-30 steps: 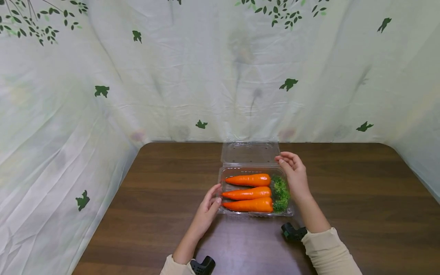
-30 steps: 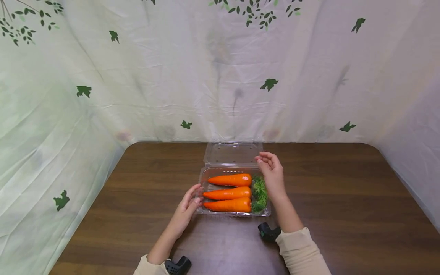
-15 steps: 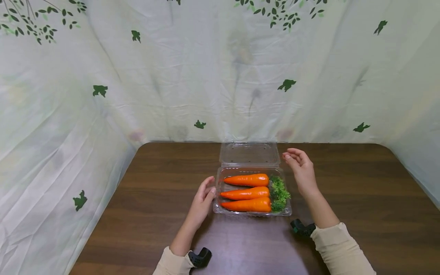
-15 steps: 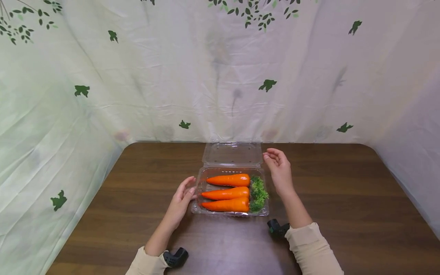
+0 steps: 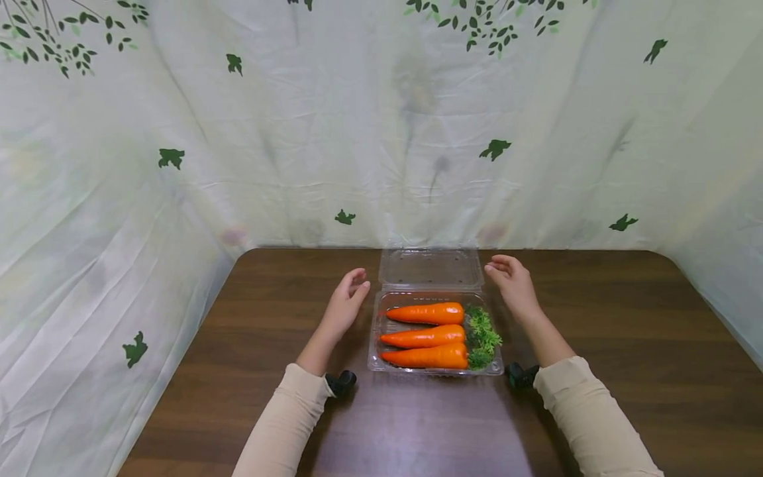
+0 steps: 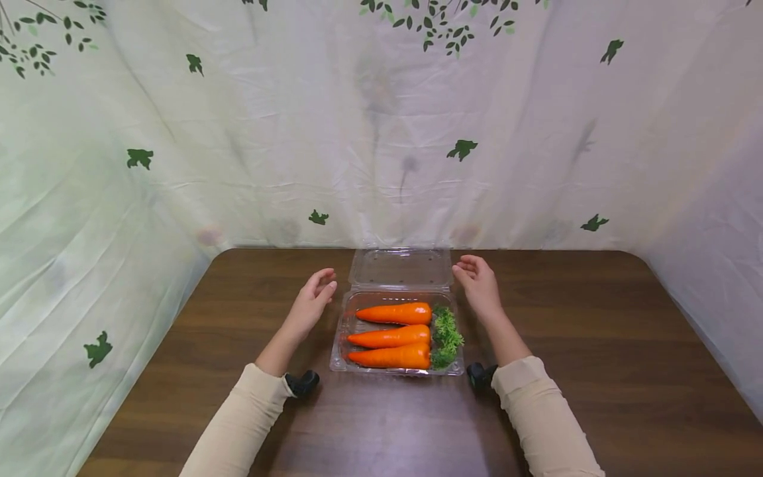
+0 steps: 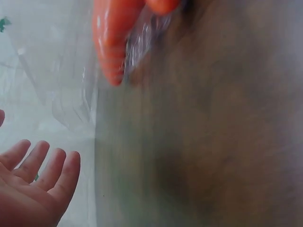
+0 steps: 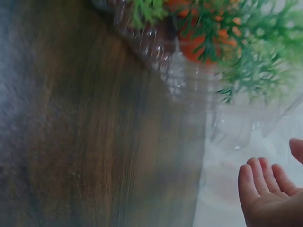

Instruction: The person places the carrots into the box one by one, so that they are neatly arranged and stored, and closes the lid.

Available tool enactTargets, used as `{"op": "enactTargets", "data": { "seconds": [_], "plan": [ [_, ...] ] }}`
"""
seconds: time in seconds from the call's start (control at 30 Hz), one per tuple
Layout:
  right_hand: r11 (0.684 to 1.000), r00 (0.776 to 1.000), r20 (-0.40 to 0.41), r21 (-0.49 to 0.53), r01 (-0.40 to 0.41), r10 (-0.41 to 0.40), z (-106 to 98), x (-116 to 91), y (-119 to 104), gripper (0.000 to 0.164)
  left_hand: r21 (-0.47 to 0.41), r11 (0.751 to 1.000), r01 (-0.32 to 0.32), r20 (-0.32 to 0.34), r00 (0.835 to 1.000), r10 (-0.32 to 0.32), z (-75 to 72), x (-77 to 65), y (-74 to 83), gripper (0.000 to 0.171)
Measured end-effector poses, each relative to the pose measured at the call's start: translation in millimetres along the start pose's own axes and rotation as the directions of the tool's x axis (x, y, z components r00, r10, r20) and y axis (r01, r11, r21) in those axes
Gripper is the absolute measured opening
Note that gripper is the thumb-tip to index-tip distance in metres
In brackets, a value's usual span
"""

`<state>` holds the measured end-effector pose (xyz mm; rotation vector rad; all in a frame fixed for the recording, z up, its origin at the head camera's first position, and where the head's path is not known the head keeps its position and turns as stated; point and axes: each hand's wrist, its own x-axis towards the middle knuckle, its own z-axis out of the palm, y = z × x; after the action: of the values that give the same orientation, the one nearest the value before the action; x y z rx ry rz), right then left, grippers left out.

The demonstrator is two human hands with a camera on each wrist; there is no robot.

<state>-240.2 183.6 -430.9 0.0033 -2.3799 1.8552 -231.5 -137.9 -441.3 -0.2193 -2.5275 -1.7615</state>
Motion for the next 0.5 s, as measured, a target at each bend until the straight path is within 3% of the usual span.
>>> {"op": "enactTargets", "data": {
  "seconds": [0.17, 0.3, 0.5],
  "plan": [
    [0.994, 0.994, 0.034, -0.053, -0.098, 0.099, -0.1, 10.0, 8.5, 0.043, 0.091, 0.994, 0.064, 0.036, 0.997, -0.068, 2.9, 20.1, 0.2, 0.041],
    [0.984, 0.986, 0.045, -0.084, -0.159, 0.163, 1.8, 15.1, 16.9, 0.043, 0.193, 0.975, 0.11, 0.064, 0.99, -0.124, 8.6, 31.0, -0.3, 0.045],
    [0.97, 0.966, 0.09, -0.01, -0.242, 0.241, 3.2, 17.8, 25.3, 0.043, 0.238, 0.959, 0.155, 0.077, 0.981, -0.178, 18.2, 40.0, -4.3, 0.043]
  ]
}}
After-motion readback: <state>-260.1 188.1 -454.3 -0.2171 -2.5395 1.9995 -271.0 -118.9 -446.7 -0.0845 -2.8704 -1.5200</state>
